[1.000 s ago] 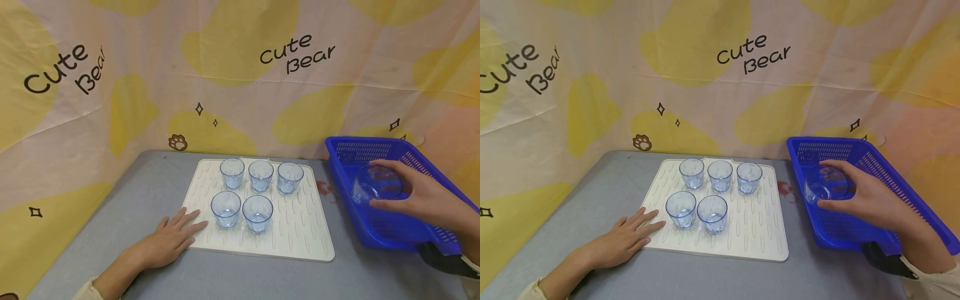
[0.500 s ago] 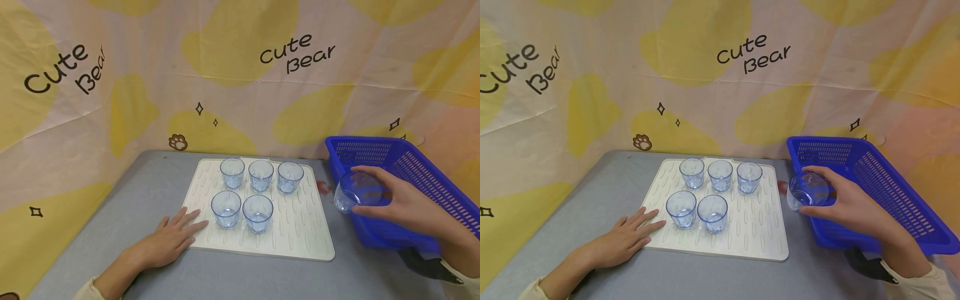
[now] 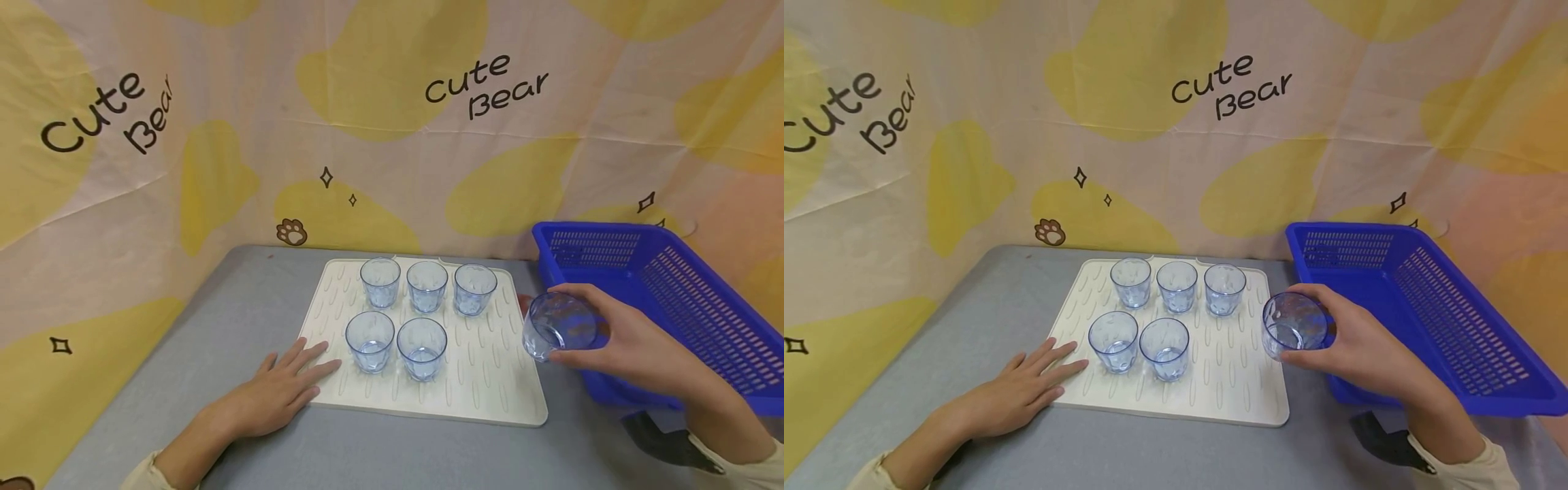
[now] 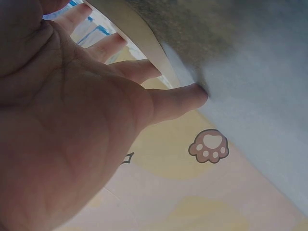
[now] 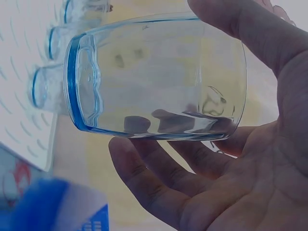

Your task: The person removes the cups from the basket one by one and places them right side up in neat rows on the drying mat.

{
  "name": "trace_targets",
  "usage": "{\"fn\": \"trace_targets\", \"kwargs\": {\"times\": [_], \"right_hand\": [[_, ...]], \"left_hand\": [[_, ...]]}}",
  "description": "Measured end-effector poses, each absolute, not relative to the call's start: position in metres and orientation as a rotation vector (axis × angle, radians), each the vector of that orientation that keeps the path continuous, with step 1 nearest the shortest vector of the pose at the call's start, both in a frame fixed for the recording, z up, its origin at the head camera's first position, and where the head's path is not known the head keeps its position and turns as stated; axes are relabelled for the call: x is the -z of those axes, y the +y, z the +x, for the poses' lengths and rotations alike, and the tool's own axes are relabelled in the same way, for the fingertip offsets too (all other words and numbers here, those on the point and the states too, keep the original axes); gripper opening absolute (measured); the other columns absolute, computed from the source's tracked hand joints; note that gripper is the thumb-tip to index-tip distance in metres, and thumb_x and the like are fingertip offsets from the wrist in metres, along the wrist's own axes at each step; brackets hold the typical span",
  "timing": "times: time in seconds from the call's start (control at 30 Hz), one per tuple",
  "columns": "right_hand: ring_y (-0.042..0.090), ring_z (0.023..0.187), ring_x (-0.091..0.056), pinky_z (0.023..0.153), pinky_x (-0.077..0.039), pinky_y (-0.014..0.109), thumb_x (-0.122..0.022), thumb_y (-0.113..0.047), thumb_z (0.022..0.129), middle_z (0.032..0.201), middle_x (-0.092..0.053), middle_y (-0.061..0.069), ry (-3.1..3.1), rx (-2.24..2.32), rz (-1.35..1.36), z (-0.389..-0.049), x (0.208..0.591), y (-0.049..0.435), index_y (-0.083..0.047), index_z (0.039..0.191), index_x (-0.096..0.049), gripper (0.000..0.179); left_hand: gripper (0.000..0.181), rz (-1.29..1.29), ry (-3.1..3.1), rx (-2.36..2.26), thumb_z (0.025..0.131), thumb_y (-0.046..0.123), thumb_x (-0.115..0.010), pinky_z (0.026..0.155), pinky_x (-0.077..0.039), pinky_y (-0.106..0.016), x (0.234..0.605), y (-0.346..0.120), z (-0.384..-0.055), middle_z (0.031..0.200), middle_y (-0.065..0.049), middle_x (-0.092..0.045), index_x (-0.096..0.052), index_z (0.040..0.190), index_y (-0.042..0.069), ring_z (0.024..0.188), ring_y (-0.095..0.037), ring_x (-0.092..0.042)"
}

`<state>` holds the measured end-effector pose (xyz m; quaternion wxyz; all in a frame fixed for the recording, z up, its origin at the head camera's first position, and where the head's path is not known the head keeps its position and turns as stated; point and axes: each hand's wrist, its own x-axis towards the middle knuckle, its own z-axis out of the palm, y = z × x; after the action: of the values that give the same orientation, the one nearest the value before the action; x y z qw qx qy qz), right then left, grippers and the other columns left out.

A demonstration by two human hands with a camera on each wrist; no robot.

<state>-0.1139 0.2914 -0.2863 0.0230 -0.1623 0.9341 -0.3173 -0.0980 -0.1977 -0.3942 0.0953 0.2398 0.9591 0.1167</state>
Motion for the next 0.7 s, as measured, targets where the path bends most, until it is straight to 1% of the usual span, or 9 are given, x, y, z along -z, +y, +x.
{"fn": "trace_targets", "kwargs": {"times": [0.27, 0.3, 0.37, 0.47, 0.5, 0.57, 0.6, 0.7], "right_hand": [[0.028, 0.108, -0.063, 0.072, -0.054, 0.024, -0.086, -0.037, 0.078, 0.126, -0.062, 0.009, 2.887, 1.027, -0.519, -0.112, 0.291, 0.279, -0.026, 0.143, -0.045, 0.078], [0.028, 0.109, -0.063, 0.075, -0.055, 0.028, -0.085, -0.037, 0.078, 0.126, -0.062, 0.009, 2.888, 1.031, -0.527, -0.113, 0.292, 0.278, -0.027, 0.143, -0.045, 0.077], [0.026, 0.109, -0.063, 0.078, -0.056, 0.030, -0.085, -0.038, 0.078, 0.127, -0.062, 0.007, 2.891, 1.029, -0.533, -0.113, 0.294, 0.275, -0.027, 0.143, -0.045, 0.077], [0.029, 0.115, -0.061, 0.088, -0.055, 0.045, -0.084, -0.042, 0.078, 0.129, -0.062, 0.006, 2.901, 1.007, -0.532, -0.114, 0.296, 0.269, -0.027, 0.144, -0.045, 0.078], [0.030, 0.116, -0.060, 0.089, -0.054, 0.049, -0.084, -0.042, 0.078, 0.130, -0.062, 0.007, 2.900, 1.001, -0.535, -0.114, 0.297, 0.268, -0.026, 0.145, -0.044, 0.079], [0.033, 0.117, -0.060, 0.089, -0.054, 0.051, -0.084, -0.043, 0.078, 0.132, -0.060, 0.010, 2.883, 1.008, -0.522, -0.115, 0.299, 0.263, -0.024, 0.146, -0.043, 0.082], [0.033, 0.117, -0.060, 0.089, -0.054, 0.050, -0.084, -0.045, 0.077, 0.132, -0.060, 0.011, 2.881, 1.004, -0.518, -0.116, 0.299, 0.261, -0.023, 0.147, -0.043, 0.084], [0.030, 0.112, -0.062, 0.084, -0.055, 0.037, -0.085, -0.045, 0.076, 0.131, -0.059, 0.012, 2.855, 1.025, -0.499, -0.118, 0.303, 0.254, -0.021, 0.147, -0.042, 0.087]], "left_hand": [[0.048, 0.730, 2.859, -0.334, 0.104, 0.031, -0.048, 0.106, -0.023, -0.077, 0.396, -0.197, -0.099, 0.164, -0.002, -0.029, -0.040, 0.151, 0.037, 0.151, -0.044, -0.021], [0.048, 0.732, 2.862, -0.334, 0.104, 0.031, -0.048, 0.106, -0.023, -0.077, 0.396, -0.197, -0.099, 0.164, -0.002, -0.029, -0.040, 0.151, 0.037, 0.151, -0.044, -0.022], [0.048, 0.732, 2.864, -0.336, 0.104, 0.031, -0.048, 0.106, -0.023, -0.077, 0.397, -0.197, -0.099, 0.164, -0.003, -0.029, -0.040, 0.151, 0.037, 0.151, -0.044, -0.022], [0.048, 0.729, 2.864, -0.336, 0.104, 0.031, -0.048, 0.106, -0.023, -0.076, 0.396, -0.197, -0.099, 0.164, -0.003, -0.029, -0.040, 0.151, 0.037, 0.151, -0.045, -0.022], [0.048, 0.728, 2.863, -0.334, 0.104, 0.030, -0.049, 0.106, -0.023, -0.076, 0.396, -0.197, -0.099, 0.164, -0.003, -0.029, -0.040, 0.151, 0.036, 0.151, -0.045, -0.022], [0.048, 0.727, 2.861, -0.330, 0.104, 0.031, -0.049, 0.106, -0.023, -0.077, 0.395, -0.196, -0.099, 0.164, -0.003, -0.029, -0.040, 0.151, 0.036, 0.151, -0.045, -0.022], [0.048, 0.725, 2.857, -0.330, 0.104, 0.031, -0.048, 0.106, -0.023, -0.077, 0.395, -0.196, -0.099, 0.164, -0.003, -0.029, -0.040, 0.151, 0.036, 0.151, -0.044, -0.022], [0.048, 0.723, 2.849, -0.328, 0.104, 0.031, -0.048, 0.106, -0.022, -0.077, 0.394, -0.197, -0.099, 0.164, -0.003, -0.028, -0.040, 0.152, 0.036, 0.151, -0.044, -0.021]]}}
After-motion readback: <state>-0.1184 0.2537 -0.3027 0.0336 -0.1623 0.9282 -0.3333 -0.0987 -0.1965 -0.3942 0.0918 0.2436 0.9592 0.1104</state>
